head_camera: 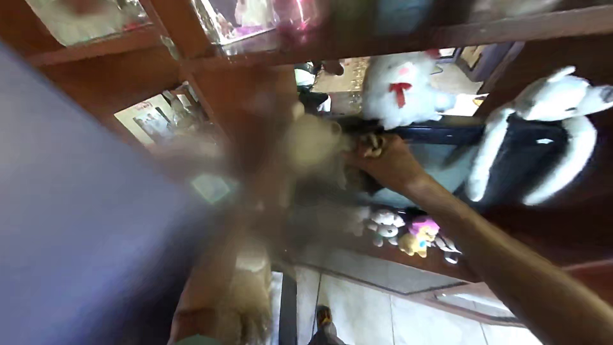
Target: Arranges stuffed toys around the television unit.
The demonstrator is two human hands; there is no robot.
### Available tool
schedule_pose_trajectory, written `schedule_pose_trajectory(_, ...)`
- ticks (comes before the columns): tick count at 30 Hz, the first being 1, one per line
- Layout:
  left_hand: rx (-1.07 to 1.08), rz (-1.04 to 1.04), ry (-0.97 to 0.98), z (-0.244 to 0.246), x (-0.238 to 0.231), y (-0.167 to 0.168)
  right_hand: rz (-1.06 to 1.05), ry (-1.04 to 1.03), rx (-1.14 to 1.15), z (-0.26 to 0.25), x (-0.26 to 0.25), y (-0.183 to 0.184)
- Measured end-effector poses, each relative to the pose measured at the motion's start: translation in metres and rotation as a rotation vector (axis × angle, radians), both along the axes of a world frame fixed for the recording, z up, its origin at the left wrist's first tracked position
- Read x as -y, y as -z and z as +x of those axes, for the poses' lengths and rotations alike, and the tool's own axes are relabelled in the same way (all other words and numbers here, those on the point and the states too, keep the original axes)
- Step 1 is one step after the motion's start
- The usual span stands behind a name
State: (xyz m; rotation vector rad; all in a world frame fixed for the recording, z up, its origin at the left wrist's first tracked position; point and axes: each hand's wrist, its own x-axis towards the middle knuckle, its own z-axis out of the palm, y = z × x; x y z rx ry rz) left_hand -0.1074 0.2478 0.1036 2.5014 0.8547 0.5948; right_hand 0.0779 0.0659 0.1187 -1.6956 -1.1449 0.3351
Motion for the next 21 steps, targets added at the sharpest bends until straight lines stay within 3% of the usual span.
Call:
schedule_pose_trajectory(1,0.222,0.2,0.102,0.003,-0.039,0.021,0.035,-0.021,0.008,0.002,-0.018,-0.008)
schedule_pose_trajectory(3,0.296,0.187,0.101,0.013,-0.069,0.002,0.119,-0.055,-0.017,0.004,-0.046,-0.025)
schedule_pose_trajectory(7,0.423,0.258,0.152,0.031,-0.076,-0.033,0.247,0.011,0.07,0.016,-0.08,-0.049)
schedule_pose_trajectory(12,0.597,0.321,0.192,0.063,-0.084,-0.036,0.134,0.11,0.275,0.031,-0.106,-0.043)
schedule_pose_trajectory(15,0.561,0.244,0.15,0.076,-0.1,-0.012,-0.13,0.12,0.341,0.033,-0.11,-0.04)
schedule_pose_trajectory(17,0.327,0.102,0.028,0.082,-0.115,0.001,-0.291,0.114,0.358,0.031,-0.115,-0.039)
schedule_pose_trajectory(19,0.23,0.073,-0.013,0.09,-0.145,0.029,-0.33,0.09,0.323,0.037,-0.119,-0.035)
schedule_pose_trajectory(21,0.341,0.129,-0.063,0.099,-0.17,0.065,-0.292,0.07,0.284,0.044,-0.122,-0.033)
